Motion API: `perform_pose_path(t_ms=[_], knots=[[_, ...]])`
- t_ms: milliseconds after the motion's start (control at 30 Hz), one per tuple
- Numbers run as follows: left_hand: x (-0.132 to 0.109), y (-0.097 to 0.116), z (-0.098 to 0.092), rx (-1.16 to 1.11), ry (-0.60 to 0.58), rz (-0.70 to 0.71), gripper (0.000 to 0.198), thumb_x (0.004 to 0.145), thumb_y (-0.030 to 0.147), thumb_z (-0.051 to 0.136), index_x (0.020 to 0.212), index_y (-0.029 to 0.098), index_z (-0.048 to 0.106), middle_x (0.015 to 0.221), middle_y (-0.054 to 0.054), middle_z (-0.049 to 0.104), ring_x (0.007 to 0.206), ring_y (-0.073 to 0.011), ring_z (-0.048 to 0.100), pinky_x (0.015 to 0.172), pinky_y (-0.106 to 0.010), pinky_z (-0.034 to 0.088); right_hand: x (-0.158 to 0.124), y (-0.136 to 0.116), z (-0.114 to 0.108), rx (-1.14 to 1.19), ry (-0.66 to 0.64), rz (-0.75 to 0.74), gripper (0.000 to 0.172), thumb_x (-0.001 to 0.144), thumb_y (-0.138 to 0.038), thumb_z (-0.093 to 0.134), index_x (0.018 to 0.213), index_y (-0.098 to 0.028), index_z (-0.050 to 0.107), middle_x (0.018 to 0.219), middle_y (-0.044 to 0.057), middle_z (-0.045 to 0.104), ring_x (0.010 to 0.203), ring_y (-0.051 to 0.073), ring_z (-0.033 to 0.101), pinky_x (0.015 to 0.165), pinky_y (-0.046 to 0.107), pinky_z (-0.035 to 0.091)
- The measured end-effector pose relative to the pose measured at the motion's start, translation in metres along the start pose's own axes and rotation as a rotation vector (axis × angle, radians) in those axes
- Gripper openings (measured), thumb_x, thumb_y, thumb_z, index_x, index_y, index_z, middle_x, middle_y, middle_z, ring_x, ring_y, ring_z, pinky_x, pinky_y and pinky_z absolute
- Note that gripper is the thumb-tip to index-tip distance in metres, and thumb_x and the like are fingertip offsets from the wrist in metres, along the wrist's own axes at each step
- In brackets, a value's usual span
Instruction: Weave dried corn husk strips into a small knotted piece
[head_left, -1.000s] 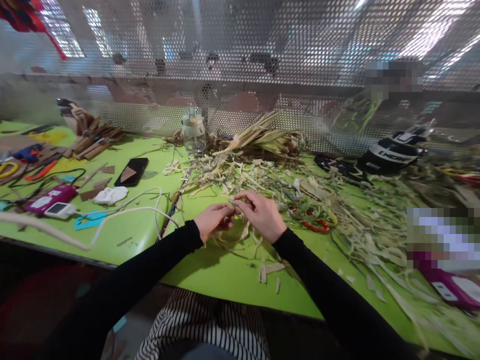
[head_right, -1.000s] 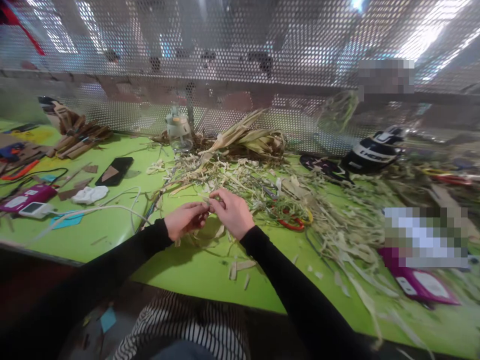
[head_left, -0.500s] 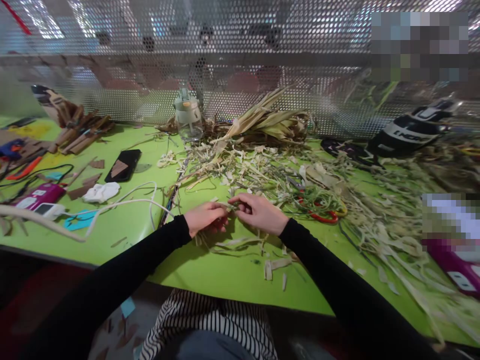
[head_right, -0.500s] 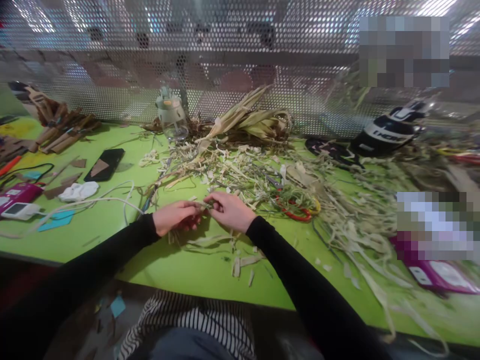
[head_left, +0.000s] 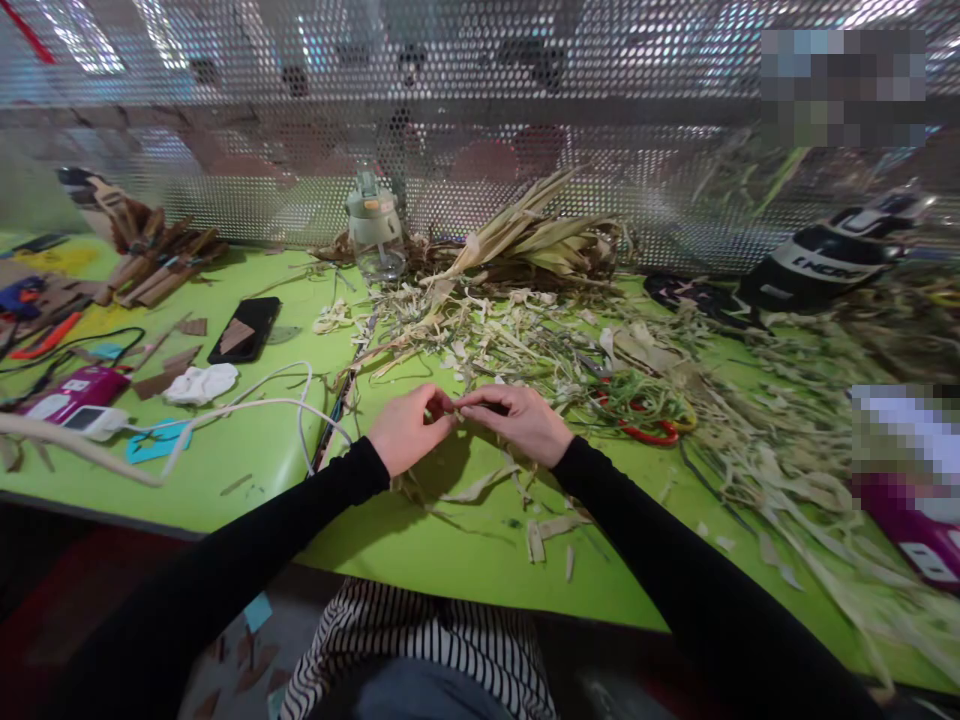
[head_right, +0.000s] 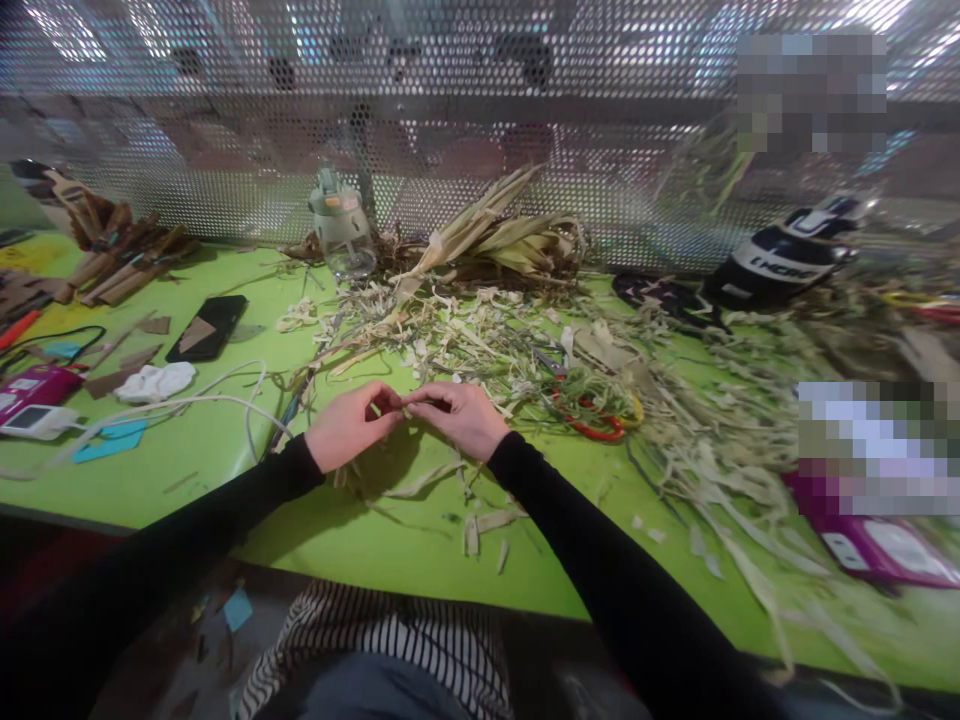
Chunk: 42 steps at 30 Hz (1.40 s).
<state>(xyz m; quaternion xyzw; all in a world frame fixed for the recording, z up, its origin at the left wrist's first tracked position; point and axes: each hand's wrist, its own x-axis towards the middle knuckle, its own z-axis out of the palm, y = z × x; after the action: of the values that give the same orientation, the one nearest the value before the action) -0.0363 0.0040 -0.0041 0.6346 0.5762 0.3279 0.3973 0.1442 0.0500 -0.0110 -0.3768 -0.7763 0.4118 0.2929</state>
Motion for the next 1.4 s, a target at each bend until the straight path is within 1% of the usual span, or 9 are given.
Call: perform_pose_path(t_ms=[67,167,267,433,667,933,1067,1200,1400], knots=[[-0.001,0.003,-0.001,0.085,0.136,0.163,0.013,0.076,0.026,0.060,0.086,0.017,0.060,0.082,-0.002,0.059,0.059,-0.0094,0.050,0.056,-0.022,0.041,0.000,0.000,0.001,0.110,-0.002,0.052,0.018,0.076,-0.033,0.066,0.083,-0.018,0.074,0.078,0.003,0.072,0.069,0.014,0.062,0.066,0.027,0.046],[-0.001,0.008,-0.002,0.033,0.119,0.242,0.019,0.077,0.025,0.059,0.094,0.018,0.061,0.096,-0.005,0.059,0.068,-0.0106,0.051,0.059,-0.021,0.042,0.000,-0.002,0.002,0.264,0.013,0.074,0.016,0.072,-0.033,0.070,0.079,-0.019,0.074,0.077,0.001,0.072,0.070,0.013,0.062,0.070,0.028,0.046],[0.002,0.012,-0.004,-0.096,0.024,0.161,0.024,0.076,0.031,0.063,0.096,0.018,0.062,0.103,-0.006,0.059,0.068,-0.0096,0.052,0.060,-0.020,0.044,-0.001,-0.005,0.002,0.399,0.028,0.081,0.015,0.070,-0.032,0.071,0.078,-0.020,0.074,0.076,0.001,0.071,0.071,0.012,0.061,0.071,0.028,0.046],[0.003,0.011,-0.008,-0.069,0.027,0.088,0.037,0.072,0.041,0.068,0.103,0.020,0.064,0.108,-0.007,0.056,0.057,-0.0062,0.051,0.053,-0.021,0.043,-0.003,-0.009,0.002,0.450,0.058,0.075,0.013,0.071,-0.031,0.072,0.078,-0.021,0.075,0.075,-0.001,0.069,0.064,0.009,0.057,0.064,0.024,0.043],[-0.006,0.016,-0.004,-0.211,0.060,0.073,0.062,0.076,0.033,0.066,0.133,0.030,0.041,0.112,-0.010,0.058,0.049,-0.0078,0.057,0.042,-0.019,0.042,-0.003,-0.014,0.001,0.397,0.112,0.038,0.011,0.074,-0.029,0.070,0.080,-0.021,0.074,0.072,0.000,0.067,0.062,0.010,0.054,0.059,0.024,0.041],[-0.004,0.025,0.007,-0.471,-0.093,0.055,0.026,0.079,0.024,0.058,0.103,0.022,0.047,0.093,-0.004,0.064,0.060,-0.0122,0.066,0.041,-0.016,0.045,-0.006,-0.017,0.004,0.581,0.111,0.131,0.012,0.071,-0.030,0.072,0.076,-0.019,0.073,0.064,-0.002,0.064,0.053,0.008,0.048,0.051,0.022,0.036],[0.001,0.028,0.010,-0.544,-0.058,-0.003,0.018,0.077,0.015,0.059,0.092,0.018,0.049,0.080,-0.001,0.064,0.061,-0.0093,0.064,0.053,-0.018,0.050,-0.007,-0.019,0.005,0.600,0.145,0.146,0.013,0.069,-0.029,0.074,0.078,-0.019,0.074,0.067,-0.001,0.065,0.052,0.006,0.046,0.049,0.021,0.034],[0.003,0.028,0.011,-0.588,-0.055,-0.030,0.014,0.077,0.022,0.063,0.081,0.016,0.051,0.066,0.001,0.062,0.056,-0.0087,0.061,0.056,-0.021,0.050,-0.009,-0.025,0.005,0.567,0.187,0.104,0.013,0.069,-0.029,0.074,0.078,-0.020,0.075,0.069,-0.001,0.066,0.049,0.005,0.043,0.046,0.021,0.033],[0.004,0.016,0.007,-0.492,-0.031,0.010,0.016,0.076,0.031,0.065,0.083,0.017,0.062,0.091,-0.004,0.062,0.076,-0.0131,0.061,0.065,-0.026,0.051,-0.009,-0.031,-0.004,0.493,0.246,0.080,0.022,0.077,-0.032,0.067,0.095,-0.020,0.068,0.053,-0.007,0.050,0.046,0.005,0.038,0.043,0.020,0.027]])
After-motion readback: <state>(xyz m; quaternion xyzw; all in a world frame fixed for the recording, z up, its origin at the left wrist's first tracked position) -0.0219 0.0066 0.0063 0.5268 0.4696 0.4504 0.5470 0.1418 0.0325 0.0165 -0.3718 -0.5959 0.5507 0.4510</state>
